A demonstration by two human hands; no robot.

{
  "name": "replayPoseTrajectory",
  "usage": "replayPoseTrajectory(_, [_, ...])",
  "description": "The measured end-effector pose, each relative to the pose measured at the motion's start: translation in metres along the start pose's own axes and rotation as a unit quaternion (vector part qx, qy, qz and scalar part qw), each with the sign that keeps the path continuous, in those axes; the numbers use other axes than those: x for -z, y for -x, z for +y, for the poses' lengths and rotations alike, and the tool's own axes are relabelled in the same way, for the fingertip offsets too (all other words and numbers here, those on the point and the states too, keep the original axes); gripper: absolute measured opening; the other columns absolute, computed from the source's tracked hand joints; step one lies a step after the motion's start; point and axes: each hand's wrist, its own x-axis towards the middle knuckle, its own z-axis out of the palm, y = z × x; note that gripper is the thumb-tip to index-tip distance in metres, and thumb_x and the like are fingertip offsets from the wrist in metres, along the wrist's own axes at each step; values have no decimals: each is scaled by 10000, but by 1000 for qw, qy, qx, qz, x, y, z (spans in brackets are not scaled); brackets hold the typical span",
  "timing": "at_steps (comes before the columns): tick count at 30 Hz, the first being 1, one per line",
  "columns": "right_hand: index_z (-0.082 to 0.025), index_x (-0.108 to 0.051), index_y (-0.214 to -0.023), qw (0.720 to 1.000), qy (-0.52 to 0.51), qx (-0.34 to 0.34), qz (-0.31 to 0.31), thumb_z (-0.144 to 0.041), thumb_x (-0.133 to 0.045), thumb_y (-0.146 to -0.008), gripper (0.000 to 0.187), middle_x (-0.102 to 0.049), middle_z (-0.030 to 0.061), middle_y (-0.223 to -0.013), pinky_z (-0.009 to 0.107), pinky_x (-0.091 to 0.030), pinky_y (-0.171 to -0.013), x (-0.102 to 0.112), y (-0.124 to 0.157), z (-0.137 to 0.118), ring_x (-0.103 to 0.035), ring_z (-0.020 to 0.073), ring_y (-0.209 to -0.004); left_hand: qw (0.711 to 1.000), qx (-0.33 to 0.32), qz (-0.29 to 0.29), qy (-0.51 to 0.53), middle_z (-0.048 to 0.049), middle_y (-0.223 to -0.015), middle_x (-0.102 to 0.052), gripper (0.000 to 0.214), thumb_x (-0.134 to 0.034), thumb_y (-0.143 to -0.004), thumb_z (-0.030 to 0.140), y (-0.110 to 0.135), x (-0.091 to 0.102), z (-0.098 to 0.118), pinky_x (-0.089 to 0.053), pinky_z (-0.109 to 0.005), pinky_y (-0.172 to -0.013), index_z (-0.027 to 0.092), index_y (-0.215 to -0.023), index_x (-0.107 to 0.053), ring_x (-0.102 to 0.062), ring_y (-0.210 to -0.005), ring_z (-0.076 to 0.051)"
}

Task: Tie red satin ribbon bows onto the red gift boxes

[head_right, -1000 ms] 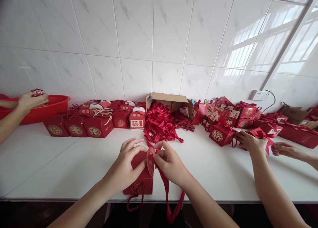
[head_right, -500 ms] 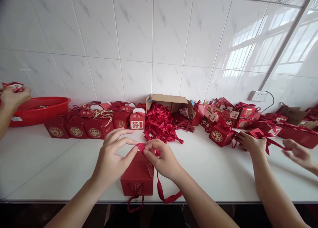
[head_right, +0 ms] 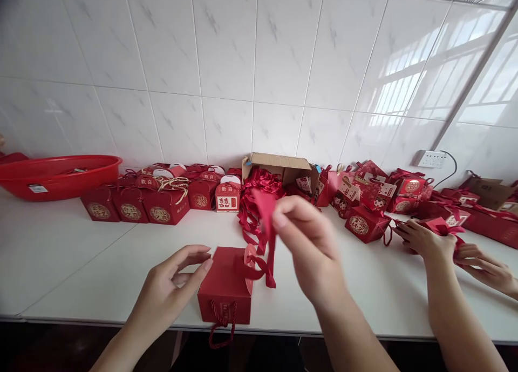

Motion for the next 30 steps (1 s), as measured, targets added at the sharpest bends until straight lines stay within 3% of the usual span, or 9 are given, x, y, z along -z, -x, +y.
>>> replayPoseTrajectory(3, [-201, -581, -715, 977, 117, -128, -124, -270, -543, -866, 170, -606, 45, -1009, 333, -434, -851, -13, -4, 35, -573, 181, -960, 998, 31, 36, 49, -66, -988, -665, 303, -582, -813, 465, -2, -2, -4, -550, -229, -671, 206, -972, -585, -637, -981, -215])
replayPoseTrajectory(5, [-194, -595, -723, 950, 195, -166, -180, -252, -549, -845, 142, -561, 75, -1203, 381, -371, -974, -21, -2, 55, -516, 217, -1146, 995, 46, 53, 68, -73, -982, -656, 335, -568, -811, 490, -2, -2, -6, -541, -237, -667, 195, -970, -571, -638, -951, -214])
replayPoseTrajectory(8, [-196, -609, -725, 923, 243, -196, -224, -237, -532, -837, 142, -542, 91, -1271, 407, -344, -1009, -30, 7, 72, -446, 232, -1261, 992, 65, 58, 91, -80, -997, -646, 366, -555, -807, 514, -1, -2, -7, -534, -261, -689, 184, -967, -559, -639, -905, -209])
replayPoseTrajectory(14, [-197, -633, -743, 912, 277, -210, -217, -231, -522, -826, 143, -569, 98, -1251, 443, -319, -1023, -36, 11, 79, -431, 246, -1283, 987, 81, 64, 124, -95, -1045, -635, 384, -574, -788, 520, 1, -3, -4, -530, -293, -709, 183, -969, -540, -637, -933, -231])
replayPoseTrajectory(23, [-200, -646, -709, 904, 283, -230, -222, -228, -537, -818, 157, -593, 89, -1211, 457, -304, -1027, -46, 4, 82, -460, 258, -1249, 989, 59, 62, 123, -42, -922, -603, 378, -552, -810, 504, -5, -3, -8, -538, -270, -629, 210, -1038, -485, -618, -806, -177])
replayPoseTrajectory(27, [-202, -639, -695, 907, 279, -224, -223, -233, -536, -820, 165, -591, 81, -1212, 461, -310, -1029, -49, 3, 82, -446, 263, -1259, 991, 69, 6, 113, 8, -748, -511, 336, -465, -848, 540, -16, 1, -2, -509, -246, -540, 206, -825, -502, -557, -693, -155])
replayPoseTrajectory(30, [-199, -645, -717, 909, 275, -217, -225, -262, -535, -835, 173, -589, 88, -1209, 470, -311, -1038, -48, 4, 83, -436, 267, -1270, 997, 41, -42, 45, 24, -643, -449, 342, -483, -846, 493, -23, 4, 0, -439, -213, -508, 193, -682, -487, -489, -606, -132])
